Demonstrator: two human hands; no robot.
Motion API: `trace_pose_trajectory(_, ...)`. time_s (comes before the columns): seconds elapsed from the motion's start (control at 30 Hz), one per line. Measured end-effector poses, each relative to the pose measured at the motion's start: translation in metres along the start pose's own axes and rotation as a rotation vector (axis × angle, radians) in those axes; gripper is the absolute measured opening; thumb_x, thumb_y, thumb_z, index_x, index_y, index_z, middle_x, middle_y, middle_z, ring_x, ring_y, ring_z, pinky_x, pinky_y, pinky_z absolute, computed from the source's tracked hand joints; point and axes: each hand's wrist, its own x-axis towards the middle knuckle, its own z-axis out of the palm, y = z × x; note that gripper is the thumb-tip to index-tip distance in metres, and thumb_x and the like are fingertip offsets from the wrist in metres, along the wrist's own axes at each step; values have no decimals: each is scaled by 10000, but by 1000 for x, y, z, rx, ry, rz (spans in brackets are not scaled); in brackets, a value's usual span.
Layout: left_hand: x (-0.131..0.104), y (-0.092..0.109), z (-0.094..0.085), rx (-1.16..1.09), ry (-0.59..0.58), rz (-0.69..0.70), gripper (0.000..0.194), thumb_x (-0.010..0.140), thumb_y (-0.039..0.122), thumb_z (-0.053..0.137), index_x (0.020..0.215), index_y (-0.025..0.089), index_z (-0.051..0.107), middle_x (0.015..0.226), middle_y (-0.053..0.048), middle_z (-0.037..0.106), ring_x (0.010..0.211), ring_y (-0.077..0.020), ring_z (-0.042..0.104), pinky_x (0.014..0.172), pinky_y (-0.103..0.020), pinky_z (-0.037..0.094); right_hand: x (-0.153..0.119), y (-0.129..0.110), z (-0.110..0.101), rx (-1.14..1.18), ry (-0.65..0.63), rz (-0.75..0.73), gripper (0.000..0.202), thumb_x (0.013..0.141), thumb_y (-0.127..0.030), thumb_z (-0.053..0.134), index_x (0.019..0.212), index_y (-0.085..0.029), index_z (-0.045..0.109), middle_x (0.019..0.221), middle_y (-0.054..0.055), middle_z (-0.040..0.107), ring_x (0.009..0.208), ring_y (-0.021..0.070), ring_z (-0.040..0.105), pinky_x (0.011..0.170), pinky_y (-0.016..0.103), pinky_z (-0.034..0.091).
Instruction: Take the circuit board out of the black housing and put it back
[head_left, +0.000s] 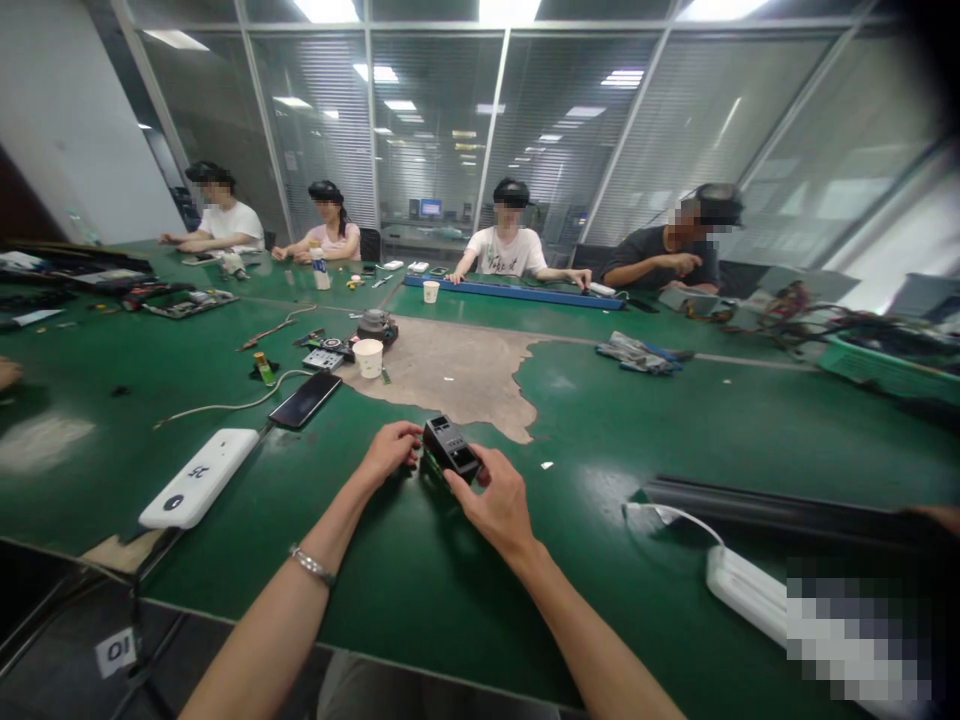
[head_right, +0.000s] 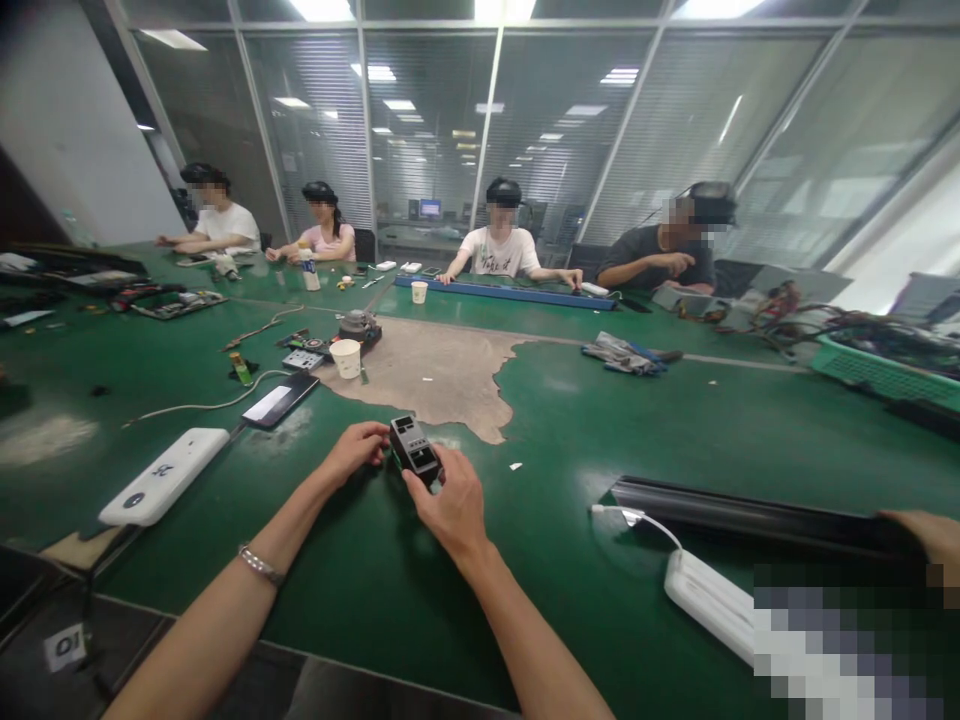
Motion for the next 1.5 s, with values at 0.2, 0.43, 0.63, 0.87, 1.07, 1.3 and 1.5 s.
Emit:
trace_pose_trajectory(0.2,0,-1,-1,24,10,8,335,756,140,521,1063,108,651,859,-81,667,531,-79,581,508,-191,470,-2,2,3,-14,7,12,405,820,-379,642,1172,-183,606,951,78,652,758,206,582,728,337,484)
trace_pose_trajectory(0.43,-3,5,0,34,-25,13,321,746,153,531,1037,114,660,851,-78,665,522,-81,576,507,-198,472,-2,4,6,-2,32,56,430,800,-387,658,1176,-184,609,894,52,650,648,163,544,662,305,475)
trace_pose_trajectory(0.63,-5,4,1,39,-31,34,343,715,151,513,1019,117,668,848,-72,660,529,-89,574,511,-214,476,-2,2,4,-21,27,19,424,803,-352,653,1190,-184,601,919,58,647,712,178,559,709,307,476)
trace_pose_trajectory(0.87,-4,1,0,44,-30,64,351,705,201,518,1011,137,677,831,-60,685,538,-102,582,517,-224,471,-2,0,2,-95,30,-5,424,811,-356,634,1197,-184,595,963,77,633,822,208,576,761,317,483)
trace_pose_trajectory(1.07,-3,0,1,78,-16,66,385,740,231,494,1073,138,664,662,-25,651,531,-127,592,516,-232,473,-5,-1,6,-168,-9,5,380,794,-352,646,1141,-201,620,975,80,628,920,239,578,834,353,476)
trace_pose_trajectory(1.3,1,1,1,103,-39,48,410,743,244,484,1099,139,658,614,-17,631,520,-135,588,499,-232,470,-6,8,5,-149,-52,57,694,722,-513,711,1292,-160,530,1136,137,614,1062,295,563,911,421,467)
trace_pose_trajectory(1.5,1,3,3,91,-45,30,416,727,259,490,1091,139,651,672,-15,636,519,-125,578,476,-227,461,-4,10,1,-61,-109,51,357,754,-363,710,1061,-191,651,940,67,679,904,236,613,843,366,476)
